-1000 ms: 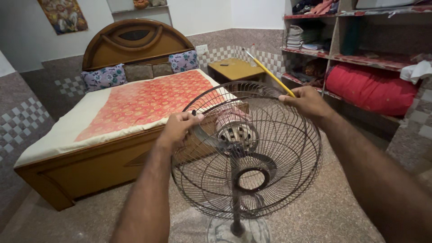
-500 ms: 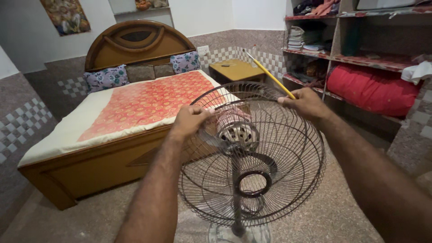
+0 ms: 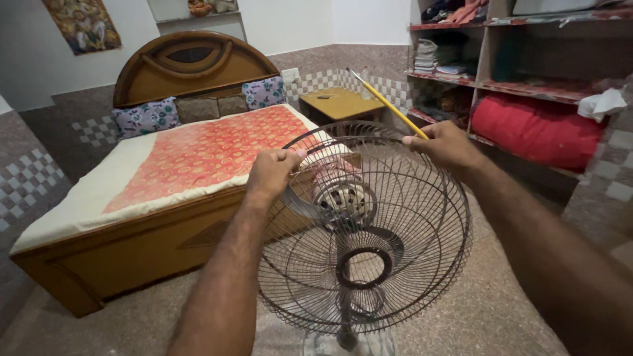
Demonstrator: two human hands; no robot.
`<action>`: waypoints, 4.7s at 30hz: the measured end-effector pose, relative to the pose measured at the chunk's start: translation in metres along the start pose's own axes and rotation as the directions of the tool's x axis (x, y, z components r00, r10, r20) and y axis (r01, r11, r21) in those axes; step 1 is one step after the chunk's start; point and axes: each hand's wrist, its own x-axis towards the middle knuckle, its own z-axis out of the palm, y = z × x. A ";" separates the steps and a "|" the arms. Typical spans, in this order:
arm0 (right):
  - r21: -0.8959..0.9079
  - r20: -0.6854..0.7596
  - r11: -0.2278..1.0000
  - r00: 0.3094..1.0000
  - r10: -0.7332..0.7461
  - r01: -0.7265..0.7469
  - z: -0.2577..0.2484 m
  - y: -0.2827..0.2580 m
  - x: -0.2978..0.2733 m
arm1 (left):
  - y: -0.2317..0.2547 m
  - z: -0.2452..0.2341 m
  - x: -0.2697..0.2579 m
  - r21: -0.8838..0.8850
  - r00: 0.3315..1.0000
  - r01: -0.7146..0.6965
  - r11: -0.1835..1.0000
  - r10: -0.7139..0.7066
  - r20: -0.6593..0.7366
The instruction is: The person assembles a standing fan by attaching a fan blade to the motor hub and securing it with a screwdriver. They then attach the front wire cage to the fan assembly and tighten it in place.
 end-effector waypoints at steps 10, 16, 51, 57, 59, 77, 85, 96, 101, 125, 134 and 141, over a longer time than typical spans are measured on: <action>0.114 0.106 0.993 0.994 0.032 -0.044 0.012 -0.004 0.004 | -0.029 0.006 0.039 0.005 0.992 -0.102 0.995 0.101 0.081; 0.108 0.075 0.991 0.994 -0.082 0.073 0.018 -0.024 0.009 | -0.051 0.008 0.050 0.061 0.996 -0.065 0.996 0.061 0.067; -0.194 0.263 0.979 0.959 0.109 -0.058 -0.014 -0.031 0.087 | 0.066 -0.005 0.055 0.135 0.949 0.265 0.955 -0.283 0.136; -0.167 0.282 0.985 0.956 0.087 -0.041 -0.023 -0.001 0.083 | 0.067 0.003 0.044 0.126 0.962 0.157 0.980 -0.181 0.204; -0.156 0.286 0.987 0.954 0.089 -0.045 -0.024 0.007 0.083 | 0.064 0.005 0.044 0.142 0.956 0.174 0.974 -0.202 0.211; -0.100 0.078 0.894 0.893 0.444 -0.436 -0.004 -0.048 0.046 | 0.038 -0.036 0.061 -0.169 0.917 0.167 0.971 -0.090 0.389; 0.017 0.044 0.835 0.835 0.548 -0.550 0.002 -0.072 0.027 | 0.042 -0.037 0.055 -0.031 0.919 0.153 0.988 -0.130 0.372; 0.357 -0.084 0.675 0.698 0.711 -0.646 -0.004 -0.026 0.007 | 0.024 -0.052 0.070 0.072 0.884 0.263 0.962 -0.270 0.382; 0.338 -0.082 0.722 0.746 0.661 -0.604 0.000 -0.004 0.011 | 0.025 -0.057 0.073 -0.020 0.915 0.202 0.979 -0.181 0.361; 0.332 -0.044 0.740 0.774 0.632 -0.585 0.005 -0.002 0.038 | 0.042 -0.066 0.104 0.379 0.805 -0.204 0.903 -0.066 0.589; 0.295 -0.030 0.792 0.823 0.567 -0.535 0.031 -0.016 0.051 | 0.058 -0.056 0.103 0.275 0.831 -0.067 0.959 -0.099 0.547; 0.263 -0.065 0.817 0.835 0.546 -0.513 0.030 -0.009 0.058 | 0.050 -0.048 0.105 0.333 0.844 -0.048 0.942 -0.140 0.518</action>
